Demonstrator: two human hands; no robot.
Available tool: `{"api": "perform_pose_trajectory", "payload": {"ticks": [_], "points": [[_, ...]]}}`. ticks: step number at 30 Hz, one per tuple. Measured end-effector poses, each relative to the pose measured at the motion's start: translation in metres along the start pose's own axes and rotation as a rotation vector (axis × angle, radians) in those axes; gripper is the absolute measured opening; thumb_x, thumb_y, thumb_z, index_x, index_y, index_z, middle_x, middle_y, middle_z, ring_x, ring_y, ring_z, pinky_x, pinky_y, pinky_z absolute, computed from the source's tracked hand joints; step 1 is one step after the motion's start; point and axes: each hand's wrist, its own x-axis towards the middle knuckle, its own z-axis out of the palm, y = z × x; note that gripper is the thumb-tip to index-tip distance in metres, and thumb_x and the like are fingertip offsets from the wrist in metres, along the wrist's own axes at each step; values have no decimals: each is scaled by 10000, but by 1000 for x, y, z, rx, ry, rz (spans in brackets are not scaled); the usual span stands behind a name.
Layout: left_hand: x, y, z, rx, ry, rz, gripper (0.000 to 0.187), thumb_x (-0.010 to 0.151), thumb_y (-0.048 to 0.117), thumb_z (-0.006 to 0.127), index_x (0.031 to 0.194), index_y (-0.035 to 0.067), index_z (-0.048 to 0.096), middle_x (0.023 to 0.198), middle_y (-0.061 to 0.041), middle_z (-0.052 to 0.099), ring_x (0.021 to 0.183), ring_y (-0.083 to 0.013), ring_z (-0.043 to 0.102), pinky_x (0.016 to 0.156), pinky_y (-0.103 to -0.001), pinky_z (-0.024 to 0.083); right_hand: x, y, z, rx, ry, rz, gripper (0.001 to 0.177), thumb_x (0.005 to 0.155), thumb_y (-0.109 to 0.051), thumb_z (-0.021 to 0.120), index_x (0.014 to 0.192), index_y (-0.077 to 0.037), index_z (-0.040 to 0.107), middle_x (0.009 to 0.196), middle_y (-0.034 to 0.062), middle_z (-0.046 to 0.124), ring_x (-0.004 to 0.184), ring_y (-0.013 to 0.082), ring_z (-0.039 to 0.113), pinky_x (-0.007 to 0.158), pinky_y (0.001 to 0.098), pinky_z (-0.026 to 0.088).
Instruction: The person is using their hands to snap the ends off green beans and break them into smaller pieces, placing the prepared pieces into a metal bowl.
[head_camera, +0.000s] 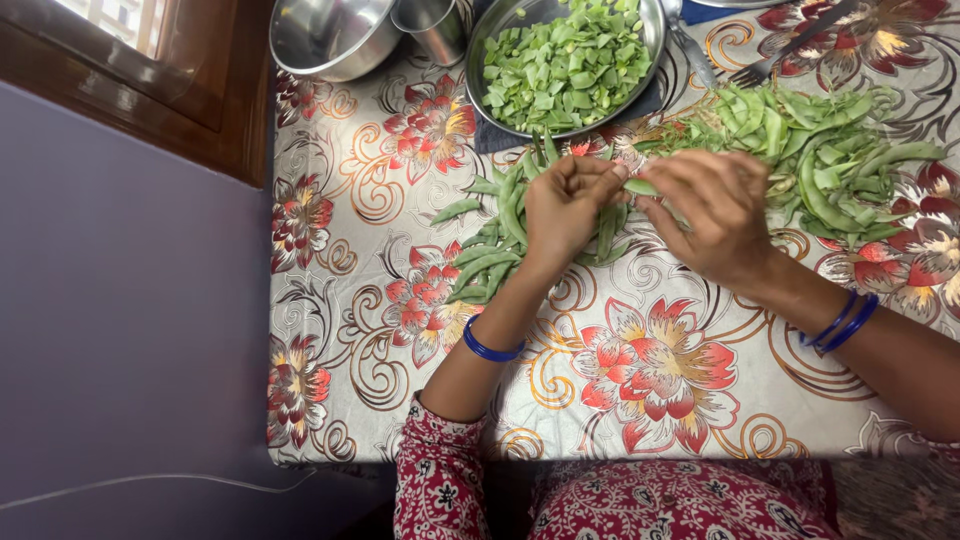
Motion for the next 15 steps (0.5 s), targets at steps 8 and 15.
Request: {"api": "perform_pose_trajectory", "payload": {"ticks": [8,15], "points": [[-26,14,-5,341,-138,114,133,1000,109,683,1060,-3,723,838,-91,769,774,-115,725,699,-256,574,-8,11,6,222,-63,67,220,959,-21,755,1179,-34,746,1052,82,735,1029,236,673,930,380,475],[-37,18,-5,833,-134,634,158,957,118,650,1062,1,667,914,-172,678,800,-354,685,740,-431,560,-3,6,9,419,-106,87,175,963,-38,746,1132,-1,726,1037,111,738,982,254,684,881,391,521]]}}
